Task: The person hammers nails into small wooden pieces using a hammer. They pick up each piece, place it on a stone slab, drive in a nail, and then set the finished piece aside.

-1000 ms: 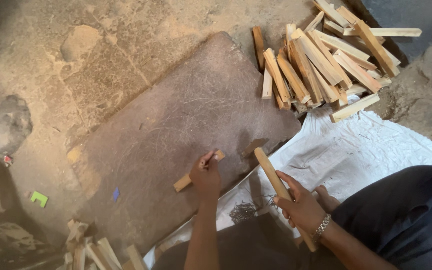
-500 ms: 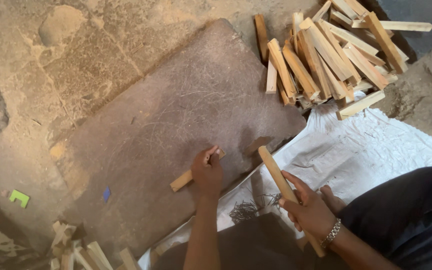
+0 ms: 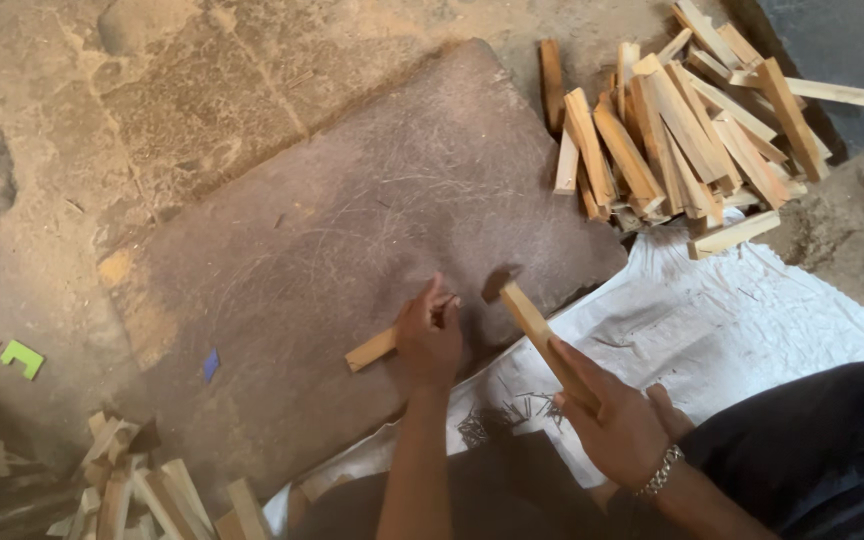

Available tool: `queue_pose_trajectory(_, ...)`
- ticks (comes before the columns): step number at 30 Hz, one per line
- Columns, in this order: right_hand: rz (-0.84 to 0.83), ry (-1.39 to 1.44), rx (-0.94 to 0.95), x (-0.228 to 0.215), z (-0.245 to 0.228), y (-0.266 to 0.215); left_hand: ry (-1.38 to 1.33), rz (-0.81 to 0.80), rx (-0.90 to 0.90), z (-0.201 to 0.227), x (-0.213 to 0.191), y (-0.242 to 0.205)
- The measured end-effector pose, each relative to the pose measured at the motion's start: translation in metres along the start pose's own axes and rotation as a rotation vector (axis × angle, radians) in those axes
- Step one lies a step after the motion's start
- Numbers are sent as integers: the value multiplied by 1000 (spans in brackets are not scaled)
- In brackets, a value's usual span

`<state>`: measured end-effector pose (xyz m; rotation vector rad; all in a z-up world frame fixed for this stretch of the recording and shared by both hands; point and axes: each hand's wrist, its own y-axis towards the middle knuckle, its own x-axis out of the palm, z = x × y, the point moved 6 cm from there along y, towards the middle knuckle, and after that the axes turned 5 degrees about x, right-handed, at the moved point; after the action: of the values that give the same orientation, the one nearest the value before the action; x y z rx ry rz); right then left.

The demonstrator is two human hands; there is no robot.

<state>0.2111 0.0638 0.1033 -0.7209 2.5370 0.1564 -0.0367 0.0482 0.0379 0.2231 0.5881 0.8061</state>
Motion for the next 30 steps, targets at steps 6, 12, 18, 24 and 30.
queue_pose_trajectory(6,132,-132,-57,7,-39,9,-11,-38,-107,-9,2,-3)
queue_pose_trajectory(12,-143,-393,103,27,-31,31,-19,-16,-96,-6,0,-3)
queue_pose_trajectory(18,123,-134,-151,2,-63,19,-138,-84,-199,-11,4,1)
queue_pose_trajectory(24,121,-230,-118,22,-55,15,-112,-84,-207,-12,0,2)
queue_pose_trajectory(30,-3,-235,68,23,-8,19,-126,-97,-182,-20,6,-2)
